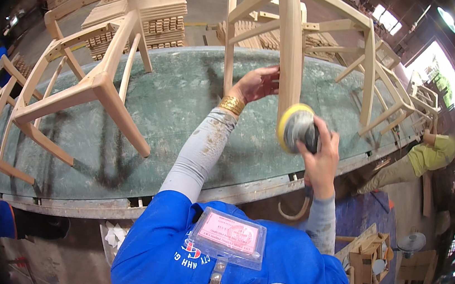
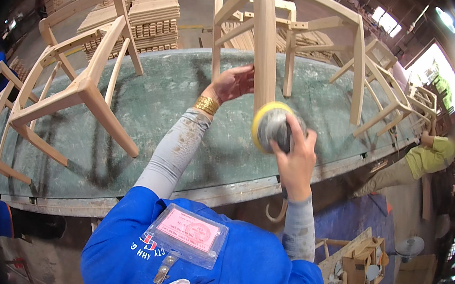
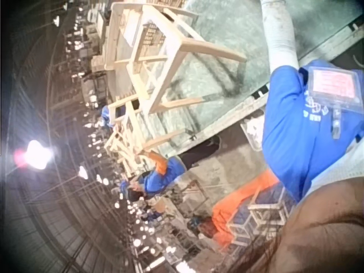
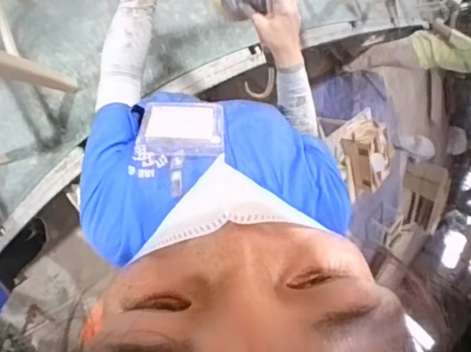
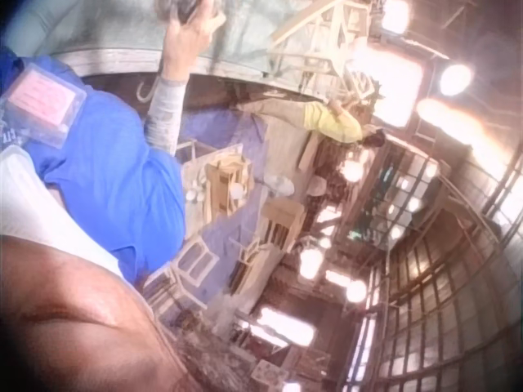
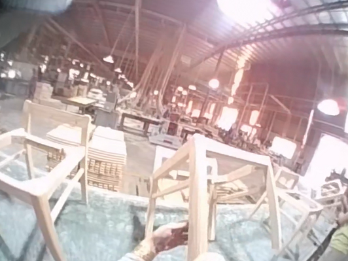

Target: The person uses a handheld orbital sander to smooth the legs and frame of a wooden chair frame on a workbench. They reposition the chair multiple times to access different surfaces and occasionally use a small white pad to wipe or inspect the wood.

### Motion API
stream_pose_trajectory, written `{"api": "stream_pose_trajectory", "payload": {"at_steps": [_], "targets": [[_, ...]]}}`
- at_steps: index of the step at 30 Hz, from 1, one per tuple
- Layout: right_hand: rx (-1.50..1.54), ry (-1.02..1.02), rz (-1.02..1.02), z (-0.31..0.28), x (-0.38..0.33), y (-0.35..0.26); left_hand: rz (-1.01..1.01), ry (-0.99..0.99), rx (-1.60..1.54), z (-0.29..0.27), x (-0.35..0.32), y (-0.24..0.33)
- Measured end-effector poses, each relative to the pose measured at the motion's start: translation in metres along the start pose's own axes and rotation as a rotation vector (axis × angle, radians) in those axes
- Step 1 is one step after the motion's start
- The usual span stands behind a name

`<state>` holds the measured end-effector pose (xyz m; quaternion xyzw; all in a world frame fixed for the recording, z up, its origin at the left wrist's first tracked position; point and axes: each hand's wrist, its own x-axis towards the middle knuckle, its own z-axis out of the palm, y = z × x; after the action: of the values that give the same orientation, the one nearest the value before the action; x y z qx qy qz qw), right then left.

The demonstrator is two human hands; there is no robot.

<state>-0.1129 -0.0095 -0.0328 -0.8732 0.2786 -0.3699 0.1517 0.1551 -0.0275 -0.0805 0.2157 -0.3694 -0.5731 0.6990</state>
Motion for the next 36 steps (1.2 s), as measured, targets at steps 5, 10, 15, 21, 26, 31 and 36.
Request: {"api": "stream_pose_trajectory", "payload": {"at_steps": [5, 10, 15, 21, 26, 31, 36], "targets": [[0.008, -0.109, 0.197, -0.023, -0.081, 0.027, 0.018, -0.038, -0.058, -0.005, 0.004, 0.003], [-0.141, -0.185, 0.426, -0.010, -0.123, 0.059, 0.008, -0.054, -0.066, -0.007, 0.007, 0.004], [-0.210, -0.319, 0.488, 0.036, -0.130, 0.081, 0.005, -0.042, -0.074, -0.004, 0.006, 0.005], [-0.086, -0.587, 0.321, 0.128, -0.120, 0.085, 0.021, 0.002, -0.037, 0.003, 0.001, 0.004], [-0.176, -0.813, 0.131, 0.210, -0.090, 0.053, 0.109, 0.082, 0.085, 0.016, -0.008, 0.002], [0.105, -0.799, 0.258, 0.259, -0.099, 0.089, 0.166, 0.159, 0.205, 0.040, -0.008, -0.007], [0.090, -0.569, -0.101, 0.194, -0.077, 0.130, 0.269, 0.266, 0.275, 0.039, -0.011, -0.016]]}}
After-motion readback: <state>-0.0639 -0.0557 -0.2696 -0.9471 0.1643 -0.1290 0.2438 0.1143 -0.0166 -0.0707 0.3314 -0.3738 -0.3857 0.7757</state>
